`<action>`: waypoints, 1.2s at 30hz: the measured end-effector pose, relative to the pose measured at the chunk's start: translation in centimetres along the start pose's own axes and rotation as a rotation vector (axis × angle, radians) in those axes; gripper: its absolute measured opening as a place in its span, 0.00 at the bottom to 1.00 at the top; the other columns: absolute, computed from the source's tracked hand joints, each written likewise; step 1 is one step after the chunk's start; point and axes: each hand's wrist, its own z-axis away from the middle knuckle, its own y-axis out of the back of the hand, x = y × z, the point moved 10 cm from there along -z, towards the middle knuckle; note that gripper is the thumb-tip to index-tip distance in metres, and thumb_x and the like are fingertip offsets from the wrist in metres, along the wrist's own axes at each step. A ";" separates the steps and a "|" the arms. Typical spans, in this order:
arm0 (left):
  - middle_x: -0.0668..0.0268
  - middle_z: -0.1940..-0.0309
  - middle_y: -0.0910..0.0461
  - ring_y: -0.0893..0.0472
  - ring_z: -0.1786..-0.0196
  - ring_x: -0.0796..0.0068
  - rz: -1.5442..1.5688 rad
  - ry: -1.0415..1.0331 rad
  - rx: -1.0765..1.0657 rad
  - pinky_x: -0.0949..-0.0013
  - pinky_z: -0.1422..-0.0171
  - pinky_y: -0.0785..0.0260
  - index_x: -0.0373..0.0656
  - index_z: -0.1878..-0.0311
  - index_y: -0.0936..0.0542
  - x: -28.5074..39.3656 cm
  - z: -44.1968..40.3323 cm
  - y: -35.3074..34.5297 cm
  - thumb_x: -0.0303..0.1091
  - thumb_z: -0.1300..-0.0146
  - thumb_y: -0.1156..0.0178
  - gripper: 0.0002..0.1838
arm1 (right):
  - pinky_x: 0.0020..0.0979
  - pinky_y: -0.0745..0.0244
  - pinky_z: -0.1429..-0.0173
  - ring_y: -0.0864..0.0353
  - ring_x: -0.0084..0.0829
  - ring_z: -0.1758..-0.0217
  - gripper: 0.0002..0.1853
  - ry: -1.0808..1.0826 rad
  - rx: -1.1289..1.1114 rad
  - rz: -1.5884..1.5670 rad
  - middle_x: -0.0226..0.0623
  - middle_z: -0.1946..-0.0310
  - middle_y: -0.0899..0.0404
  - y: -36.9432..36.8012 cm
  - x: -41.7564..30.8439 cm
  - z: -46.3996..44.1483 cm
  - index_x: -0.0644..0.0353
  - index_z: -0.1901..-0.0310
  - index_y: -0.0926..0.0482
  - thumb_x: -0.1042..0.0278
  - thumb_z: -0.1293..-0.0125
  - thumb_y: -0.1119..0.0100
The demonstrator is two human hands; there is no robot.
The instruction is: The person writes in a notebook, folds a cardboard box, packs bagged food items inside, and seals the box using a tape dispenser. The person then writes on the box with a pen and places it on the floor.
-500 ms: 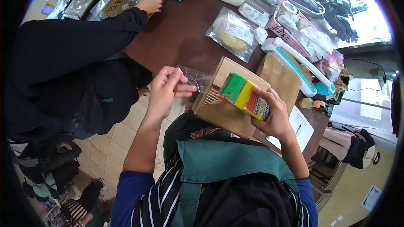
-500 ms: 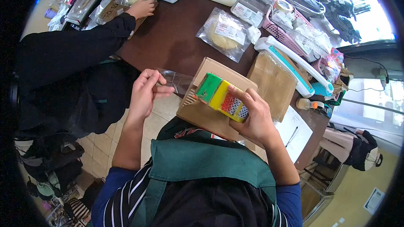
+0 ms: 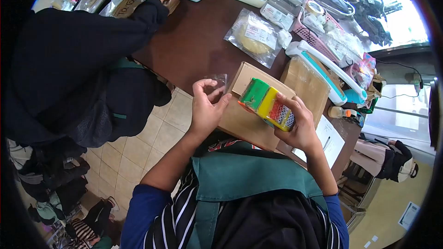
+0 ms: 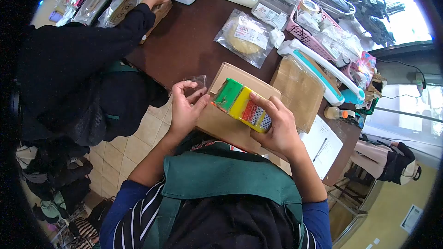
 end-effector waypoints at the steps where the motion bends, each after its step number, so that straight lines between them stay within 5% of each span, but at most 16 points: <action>1: 0.61 0.50 0.37 0.24 0.47 0.64 0.018 -0.019 0.028 0.72 0.54 0.23 0.40 0.47 0.42 0.1 -0.1 0.3 0.21 0.42 0.40 0.24 | 0.38 0.29 0.58 0.27 0.43 0.65 0.39 -0.013 -0.026 0.011 0.41 0.70 0.31 -0.1 -0.3 -0.2 0.51 0.41 0.29 0.74 0.63 0.36; 4: 0.62 0.55 0.31 0.20 0.56 0.68 0.234 0.196 0.071 0.75 0.62 0.22 0.38 0.51 0.36 -0.9 -1.0 1.9 0.28 0.39 0.40 0.18 | 0.39 0.29 0.58 0.27 0.44 0.65 0.38 -0.029 -0.071 0.038 0.42 0.69 0.31 -0.4 -1.0 -0.9 0.51 0.41 0.29 0.74 0.63 0.36; 6: 0.69 0.76 0.23 0.23 0.76 0.83 0.064 0.301 0.208 0.82 0.77 0.33 0.41 0.66 0.27 -1.9 -2.0 6.3 0.36 0.36 0.41 0.10 | 0.40 0.29 0.58 0.27 0.45 0.64 0.38 -0.036 -0.094 0.054 0.42 0.69 0.31 -0.3 -1.4 -1.3 0.51 0.41 0.29 0.74 0.62 0.36; 13: 0.66 0.81 0.21 0.24 0.81 0.83 -0.094 0.255 -0.004 0.78 0.76 0.32 0.38 0.73 0.22 -8.0 -3.0 3.6 0.35 0.36 0.41 0.12 | 0.39 0.29 0.60 0.27 0.44 0.66 0.37 0.007 -0.169 0.155 0.41 0.70 0.32 -1.2 -2.8 -2.6 0.53 0.44 0.27 0.76 0.65 0.36; 14: 0.68 0.80 0.21 0.24 0.76 0.84 -0.022 0.105 -0.035 0.77 0.73 0.32 0.40 0.70 0.20 -8.8 -2.5 1.7 0.33 0.38 0.40 0.08 | 0.39 0.29 0.60 0.27 0.44 0.66 0.37 0.013 -0.171 0.170 0.41 0.70 0.32 -1.3 -3.0 -2.8 0.53 0.44 0.27 0.75 0.65 0.36; 16: 0.64 0.78 0.21 0.21 0.75 0.75 -0.517 0.190 -0.016 0.70 0.67 0.28 0.42 0.66 0.19 -7.7 -2.3 1.2 0.43 0.39 0.40 0.13 | 0.39 0.29 0.60 0.27 0.44 0.66 0.37 0.016 -0.164 0.183 0.41 0.70 0.33 -1.4 -3.0 -2.9 0.52 0.44 0.27 0.75 0.65 0.35; 17: 0.64 0.78 0.21 0.21 0.75 0.75 -0.514 0.193 -0.017 0.70 0.67 0.28 0.42 0.66 0.19 -6.9 -2.3 1.1 0.43 0.39 0.40 0.13 | 0.39 0.29 0.60 0.27 0.44 0.66 0.37 0.025 -0.159 0.191 0.41 0.70 0.33 -1.4 -3.0 -2.9 0.52 0.44 0.27 0.75 0.65 0.35; 19: 0.51 0.73 0.20 0.19 0.68 0.53 -0.957 -0.002 -0.071 0.59 0.61 0.27 0.51 0.56 0.20 -4.2 -2.7 0.3 0.48 0.42 0.42 0.16 | 0.39 0.29 0.59 0.27 0.44 0.65 0.36 0.028 -0.173 0.191 0.41 0.70 0.32 -1.5 -2.8 -3.1 0.50 0.43 0.28 0.73 0.62 0.35; 20: 0.51 0.73 0.20 0.19 0.68 0.53 -0.957 -0.005 -0.073 0.59 0.61 0.27 0.51 0.56 0.20 -5.1 -2.5 0.7 0.48 0.42 0.42 0.16 | 0.40 0.29 0.58 0.27 0.44 0.64 0.36 0.033 -0.187 0.189 0.42 0.69 0.32 -1.6 -2.8 -3.0 0.49 0.42 0.28 0.71 0.60 0.34; 23: 0.52 0.62 0.19 0.20 0.59 0.51 -1.090 0.242 -0.126 0.54 0.55 0.28 0.50 0.44 0.27 -6.9 -2.8 2.1 0.49 0.45 0.42 0.26 | 0.39 0.29 0.58 0.27 0.43 0.64 0.35 0.044 -0.193 0.225 0.41 0.69 0.32 -1.8 -2.6 -2.9 0.47 0.42 0.28 0.69 0.58 0.34; 26: 0.52 0.52 0.22 0.22 0.47 0.57 -0.874 0.170 -0.144 0.60 0.44 0.31 0.44 0.41 0.29 -3.4 -2.6 1.9 0.44 0.45 0.39 0.28 | 0.39 0.29 0.58 0.26 0.44 0.63 0.34 0.055 -0.198 0.220 0.42 0.68 0.31 -1.7 -2.6 -3.1 0.46 0.42 0.28 0.67 0.57 0.34; 27: 0.52 0.43 0.27 0.28 0.39 0.62 -0.530 0.079 -0.260 0.63 0.36 0.38 0.40 0.34 0.38 -2.5 -2.0 1.0 0.34 0.47 0.37 0.36 | 0.39 0.29 0.58 0.26 0.44 0.63 0.34 0.050 -0.193 0.221 0.42 0.68 0.31 -1.6 -2.4 -3.2 0.46 0.42 0.28 0.67 0.57 0.34; 30: 0.54 0.38 0.34 0.33 0.35 0.66 -0.274 0.065 -0.554 0.63 0.33 0.42 0.40 0.29 0.52 0.0 1.4 -2.4 0.32 0.48 0.35 0.47 | 0.40 0.29 0.58 0.24 0.45 0.62 0.33 0.063 -0.233 0.153 0.43 0.66 0.30 -2.4 -1.7 -3.3 0.46 0.43 0.27 0.63 0.57 0.33; 31: 0.49 0.35 0.38 0.34 0.34 0.56 -0.494 0.089 -0.593 0.61 0.31 0.43 0.38 0.29 0.62 0.6 1.5 -3.9 0.39 0.55 0.29 0.60 | 0.40 0.29 0.57 0.24 0.46 0.62 0.33 0.090 -0.226 0.158 0.43 0.66 0.30 -2.4 -1.8 -3.5 0.46 0.43 0.27 0.62 0.57 0.33; 36: 0.48 0.36 0.36 0.34 0.35 0.55 -0.384 0.237 -0.518 0.59 0.32 0.41 0.38 0.29 0.59 -2.6 -0.1 -4.3 0.44 0.63 0.23 0.65 | 0.40 0.29 0.56 0.23 0.47 0.62 0.31 0.071 -0.281 0.133 0.45 0.66 0.28 -2.0 -2.0 -4.1 0.47 0.45 0.26 0.60 0.56 0.32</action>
